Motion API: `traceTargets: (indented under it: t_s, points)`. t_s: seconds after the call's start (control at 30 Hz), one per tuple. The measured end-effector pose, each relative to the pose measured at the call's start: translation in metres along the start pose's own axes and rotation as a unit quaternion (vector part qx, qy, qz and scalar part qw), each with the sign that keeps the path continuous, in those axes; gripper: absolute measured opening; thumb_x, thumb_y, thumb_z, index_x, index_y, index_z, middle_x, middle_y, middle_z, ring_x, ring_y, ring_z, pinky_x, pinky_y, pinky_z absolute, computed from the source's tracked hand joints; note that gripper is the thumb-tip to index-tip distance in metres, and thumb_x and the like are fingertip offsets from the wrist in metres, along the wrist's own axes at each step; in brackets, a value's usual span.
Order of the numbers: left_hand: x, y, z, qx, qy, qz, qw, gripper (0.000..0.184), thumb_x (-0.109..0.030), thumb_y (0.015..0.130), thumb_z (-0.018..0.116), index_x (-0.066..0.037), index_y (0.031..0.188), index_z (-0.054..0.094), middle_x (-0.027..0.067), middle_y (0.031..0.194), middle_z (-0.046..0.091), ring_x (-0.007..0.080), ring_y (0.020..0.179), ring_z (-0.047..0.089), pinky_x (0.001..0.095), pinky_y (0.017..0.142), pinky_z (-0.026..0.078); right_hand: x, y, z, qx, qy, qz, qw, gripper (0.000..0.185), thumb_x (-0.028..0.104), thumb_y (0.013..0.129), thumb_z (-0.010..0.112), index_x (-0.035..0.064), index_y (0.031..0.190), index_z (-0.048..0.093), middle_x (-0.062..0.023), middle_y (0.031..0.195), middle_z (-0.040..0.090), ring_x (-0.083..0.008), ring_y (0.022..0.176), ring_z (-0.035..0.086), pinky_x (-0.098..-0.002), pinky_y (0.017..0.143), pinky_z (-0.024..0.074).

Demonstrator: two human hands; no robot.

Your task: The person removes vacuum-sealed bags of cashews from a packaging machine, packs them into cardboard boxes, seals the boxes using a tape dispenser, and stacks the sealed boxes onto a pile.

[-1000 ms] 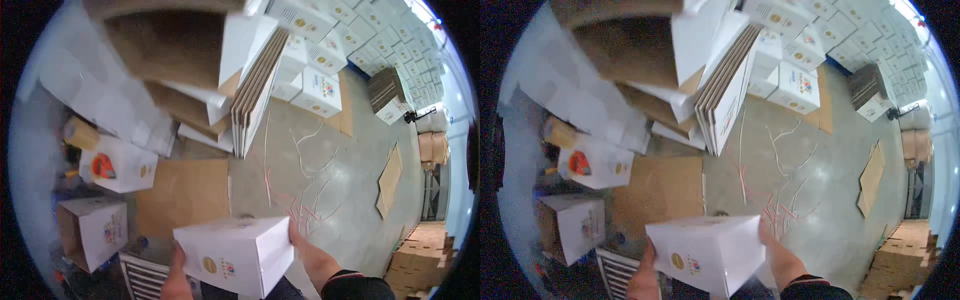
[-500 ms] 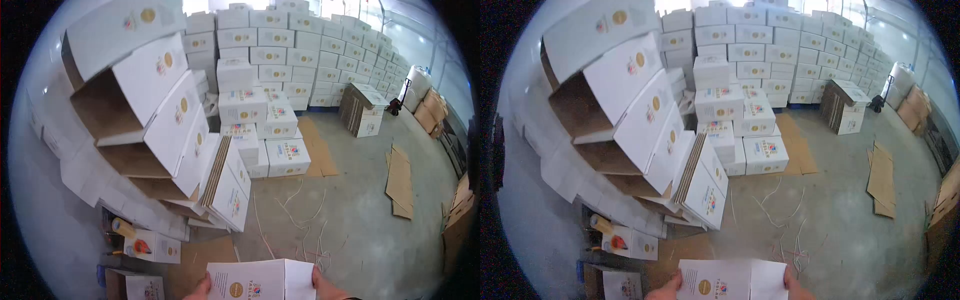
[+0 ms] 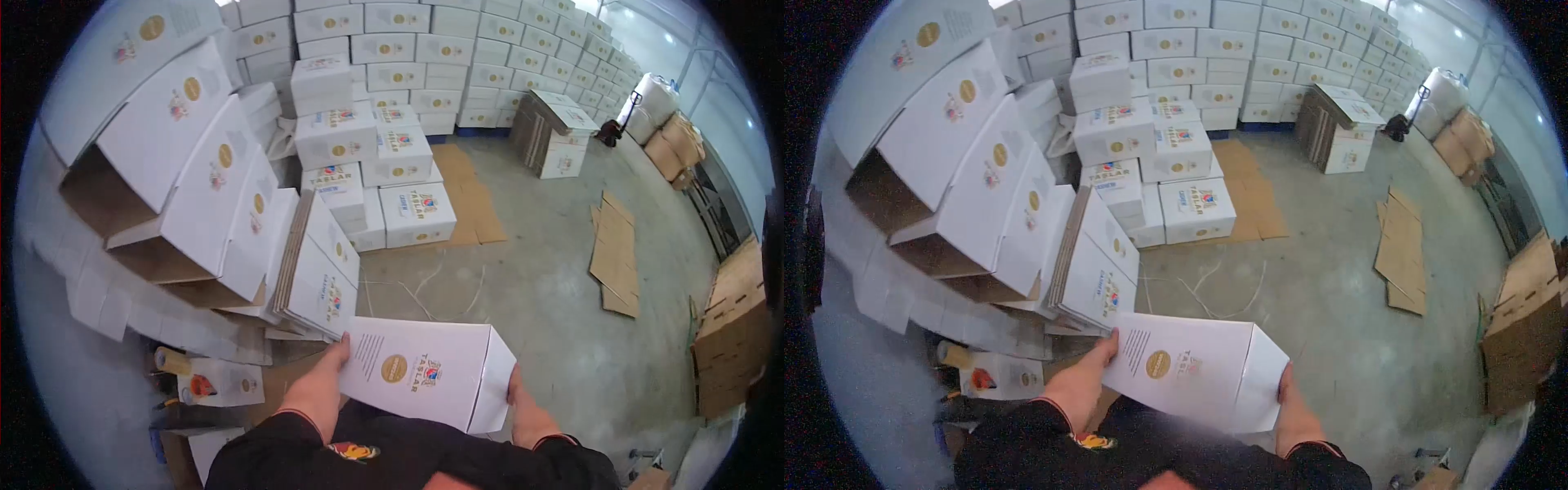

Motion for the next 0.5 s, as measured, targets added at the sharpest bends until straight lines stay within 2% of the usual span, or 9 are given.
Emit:
traceTargets:
  t_s: [0.1,0.17,0.23,0.33,0.43,0.5]
  points:
    - [-0.05,0.078,0.033,0.061,0.023,0.028,0.997,0.083,-0.066,0.095,0.027,0.001,0.14,0.044,0.0252,0.144,0.043,0.0369,0.135,0.042,0.0419,0.112,0.033,0.03,0.014,-0.013,-0.043,0.01,-0.013,0.999,0.084,0.075,0.088,0.027,0.0133,0.138,0.051,-0.0098,0.13,0.061,-0.0278,0.121,0.055,-0.0455,0.105,0.0405]
    - [-0.098,0.101,0.046,0.098,0.037,0.043,0.994,0.084,-0.068,0.094,0.027,0.0,0.14,0.045,0.0251,0.145,0.041,0.037,0.136,0.04,0.0421,0.113,0.032,0.055,0.027,-0.021,-0.077,0.008,-0.025,0.997,0.084,0.075,0.088,0.027,0.0134,0.138,0.051,-0.0097,0.13,0.061,-0.0278,0.121,0.055,-0.0456,0.105,0.0405]
    - [-0.172,0.073,0.023,0.113,0.062,0.049,0.99,0.084,-0.068,0.094,0.025,0.0,0.138,0.047,0.0243,0.145,0.043,0.037,0.136,0.041,0.0421,0.113,0.032,0.078,0.035,-0.029,-0.104,0.02,-0.026,0.994,0.084,0.076,0.088,0.027,0.0134,0.138,0.051,-0.0097,0.13,0.061,-0.0279,0.121,0.056,-0.0457,0.105,0.0406]
    - [-0.26,0.103,0.026,0.121,0.117,0.096,0.981,0.083,-0.067,0.094,0.025,-0.001,0.137,0.05,0.0218,0.144,0.045,0.0361,0.135,0.042,0.0433,0.112,0.033,0.109,0.042,-0.03,-0.123,0.076,0.003,0.989,0.085,0.078,0.085,0.029,0.0158,0.138,0.052,-0.0085,0.131,0.061,-0.028,0.121,0.056,-0.0466,0.104,0.042]
    - [-0.341,0.148,0.045,0.141,0.166,0.167,0.962,0.084,-0.069,0.093,0.027,-0.002,0.137,0.051,0.0206,0.144,0.046,0.0355,0.134,0.045,0.0437,0.111,0.034,0.147,0.056,-0.01,-0.109,0.123,-0.021,0.986,0.086,0.079,0.084,0.029,0.0167,0.14,0.05,-0.0082,0.133,0.059,-0.0284,0.122,0.055,-0.047,0.103,0.0434]
    - [-0.38,0.154,0.049,0.159,0.128,0.13,0.97,0.087,-0.072,0.091,0.026,-0.002,0.135,0.053,0.0204,0.143,0.048,0.0362,0.133,0.046,0.0443,0.11,0.035,0.15,0.078,-0.013,-0.093,0.152,-0.06,0.982,0.086,0.079,0.084,0.03,0.0158,0.14,0.049,-0.008,0.134,0.058,-0.0287,0.122,0.055,-0.047,0.103,0.0442]
Point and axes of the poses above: each hand's wrist, its own y-axis towards the middle knuckle, its own z-axis out of the palm, x = y × z, the point moved 3 cm from there along y, towards the middle knuckle
